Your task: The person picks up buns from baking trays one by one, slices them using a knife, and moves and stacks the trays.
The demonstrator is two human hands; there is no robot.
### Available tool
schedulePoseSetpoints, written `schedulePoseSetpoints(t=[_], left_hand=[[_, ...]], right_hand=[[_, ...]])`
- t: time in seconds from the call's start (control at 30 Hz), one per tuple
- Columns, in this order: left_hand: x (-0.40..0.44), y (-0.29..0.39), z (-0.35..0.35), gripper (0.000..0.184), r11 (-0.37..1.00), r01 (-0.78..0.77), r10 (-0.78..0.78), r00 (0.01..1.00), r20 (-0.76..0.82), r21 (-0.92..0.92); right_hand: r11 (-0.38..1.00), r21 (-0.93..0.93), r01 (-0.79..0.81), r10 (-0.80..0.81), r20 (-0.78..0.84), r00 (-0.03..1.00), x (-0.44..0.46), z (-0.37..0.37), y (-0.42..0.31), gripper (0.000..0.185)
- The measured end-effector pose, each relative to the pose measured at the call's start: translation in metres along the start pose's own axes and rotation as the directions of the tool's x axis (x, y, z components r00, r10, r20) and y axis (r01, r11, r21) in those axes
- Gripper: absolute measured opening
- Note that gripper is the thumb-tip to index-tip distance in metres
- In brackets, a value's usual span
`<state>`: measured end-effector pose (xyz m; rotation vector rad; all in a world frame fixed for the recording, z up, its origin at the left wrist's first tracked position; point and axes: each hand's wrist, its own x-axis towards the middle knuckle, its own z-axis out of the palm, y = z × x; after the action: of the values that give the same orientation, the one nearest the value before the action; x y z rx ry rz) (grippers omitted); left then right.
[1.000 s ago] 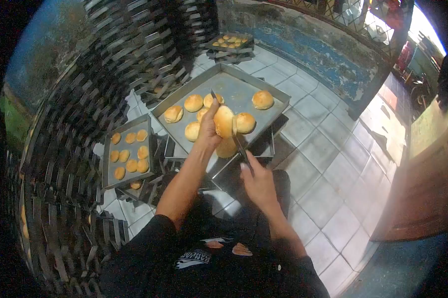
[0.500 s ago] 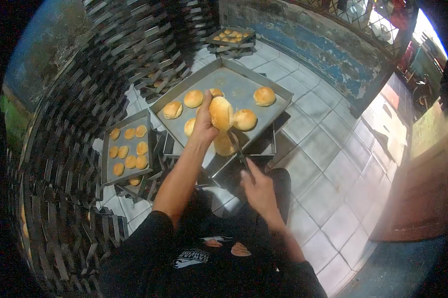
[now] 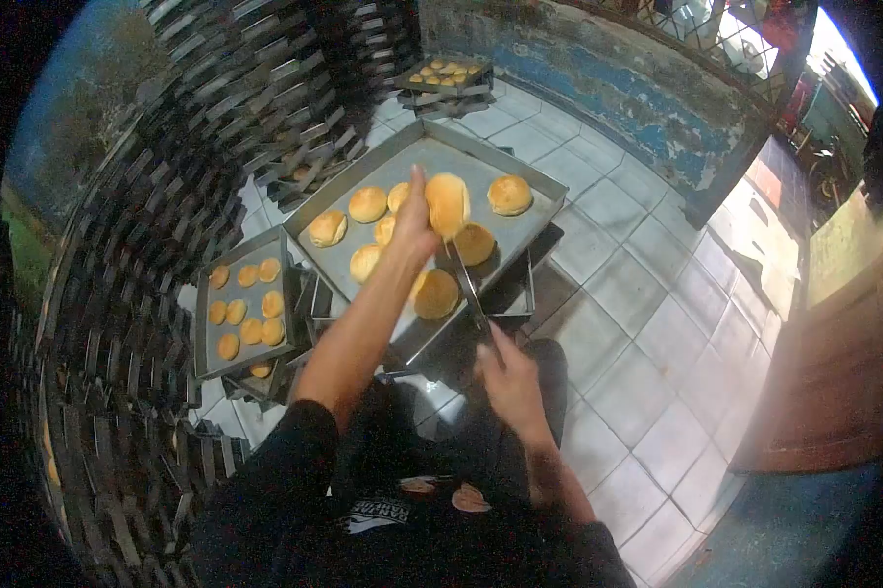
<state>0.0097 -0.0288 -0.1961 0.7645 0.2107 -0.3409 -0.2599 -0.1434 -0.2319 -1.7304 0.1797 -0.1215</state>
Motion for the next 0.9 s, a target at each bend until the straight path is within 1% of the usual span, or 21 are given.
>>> schedulePoseSetpoints(t=[0.07,0.13,0.17,0.2,0.27,0.3,0.33,0.4,0.43,0.47,0.5,0.57,0.6,0.63,0.67,0.7,0.73,0.77,0.83,0.87,0.9], left_hand=[[0.056,0.014,0.003,0.071,1.000,-0.016,0.016,1.000,0.014,-0.027],[0.070,0.018,-0.005,0.075,0.998,-0.034,0.035,0.999,0.019,-0.061],[0.061,0.022,-0.004,0.074,0.996,-0.088,0.088,0.996,0.023,0.009],[0.044,0.028,-0.007,0.072,0.969,-0.209,0.207,0.978,0.028,0.130],[-0.004,0.041,-0.021,0.070,0.783,-0.472,0.501,0.865,0.039,0.406],[-0.033,0.046,-0.033,0.070,0.655,-0.557,0.628,0.777,0.041,0.510],[-0.061,0.047,-0.047,0.070,0.542,-0.599,0.727,0.686,0.027,0.589],[-0.110,0.034,-0.088,0.070,0.441,-0.582,0.829,0.555,-0.062,0.683],[-0.130,0.021,-0.112,0.072,0.471,-0.551,0.834,0.532,-0.145,0.689],[-0.150,0.006,-0.133,0.076,0.442,-0.489,0.850,0.497,-0.176,0.752],[-0.160,-0.013,-0.154,0.079,0.455,-0.457,0.849,0.480,-0.219,0.764],[-0.185,-0.053,-0.171,0.083,0.654,-0.250,0.683,0.601,-0.415,0.714],[-0.195,-0.066,-0.163,0.083,0.776,-0.281,0.571,0.693,-0.440,0.564],[-0.187,-0.084,-0.172,0.082,0.867,-0.243,0.444,0.773,-0.453,0.436],[-0.202,-0.072,-0.141,0.076,0.948,-0.016,0.196,0.818,-0.541,0.319],[-0.206,-0.062,-0.129,0.073,0.972,0.108,-0.004,0.896,-0.445,0.208],[-0.194,-0.073,-0.131,0.065,0.970,0.045,0.063,0.902,-0.427,0.239],[-0.163,-0.095,-0.150,0.056,0.991,-0.079,0.117,0.915,-0.387,0.113],[-0.142,-0.097,-0.164,0.047,0.993,-0.114,0.097,0.900,-0.426,-0.013],[-0.142,-0.094,-0.169,0.047,0.990,-0.134,0.105,0.897,-0.430,-0.038],[-0.147,-0.091,-0.172,0.045,0.984,-0.164,0.173,0.842,-0.511,0.061]], right_hand=[[0.997,0.053,-0.056,0.058,-0.032,0.998,-0.027,-0.012,0.022,0.045],[0.988,0.101,-0.113,0.119,-0.052,0.992,-0.058,-0.022,0.039,0.046],[0.979,0.121,-0.166,0.176,-0.080,0.981,-0.070,-0.029,0.044,0.047],[0.966,0.144,-0.216,0.232,-0.107,0.967,-0.078,-0.035,0.047,0.047],[0.967,0.098,-0.233,0.245,-0.137,0.960,-0.093,-0.044,0.042,0.047],[0.965,0.063,-0.253,0.261,-0.171,0.950,-0.100,-0.045,0.042,0.048],[0.963,0.110,-0.246,0.262,-0.180,0.948,-0.104,-0.047,0.057,0.047],[0.963,0.140,-0.232,0.256,-0.191,0.948,-0.103,-0.047,0.059,0.047],[0.964,0.163,-0.211,0.242,-0.210,0.947,-0.098,-0.044,0.059,0.047],[0.972,0.171,-0.159,0.189,-0.174,0.966,-0.093,-0.043,0.052,0.046],[0.973,0.173,-0.154,0.179,-0.143,0.973,-0.085,-0.040,0.042,0.046],[0.990,0.128,-0.057,0.075,-0.144,0.987,-0.076,-0.037,0.026,0.048],[0.992,0.127,-0.020,0.039,-0.147,0.988,-0.073,-0.035,0.027,0.046],[0.994,0.104,-0.010,0.021,-0.103,0.994,-0.073,-0.034,0.022,0.046],[0.991,0.129,0.032,-0.016,-0.126,0.992,-0.073,-0.032,0.016,0.045],[0.985,0.154,0.076,-0.052,-0.151,0.987,-0.074,-0.030,0.009,0.045],[0.984,0.141,0.107,-0.086,-0.149,0.985,-0.077,-0.027,0.001,0.043],[0.986,0.117,0.117,-0.104,-0.111,0.988,-0.080,-0.023,-0.003,0.043],[0.984,0.136,0.113,-0.089,-0.168,0.982,-0.092,-0.019,-0.007,0.045],[0.986,0.131,0.107,-0.086,-0.161,0.983,-0.097,-0.018,-0.007,0.044],[0.987,0.113,0.116,-0.099,-0.143,0.985,-0.103,-0.017,-0.007,0.044]])
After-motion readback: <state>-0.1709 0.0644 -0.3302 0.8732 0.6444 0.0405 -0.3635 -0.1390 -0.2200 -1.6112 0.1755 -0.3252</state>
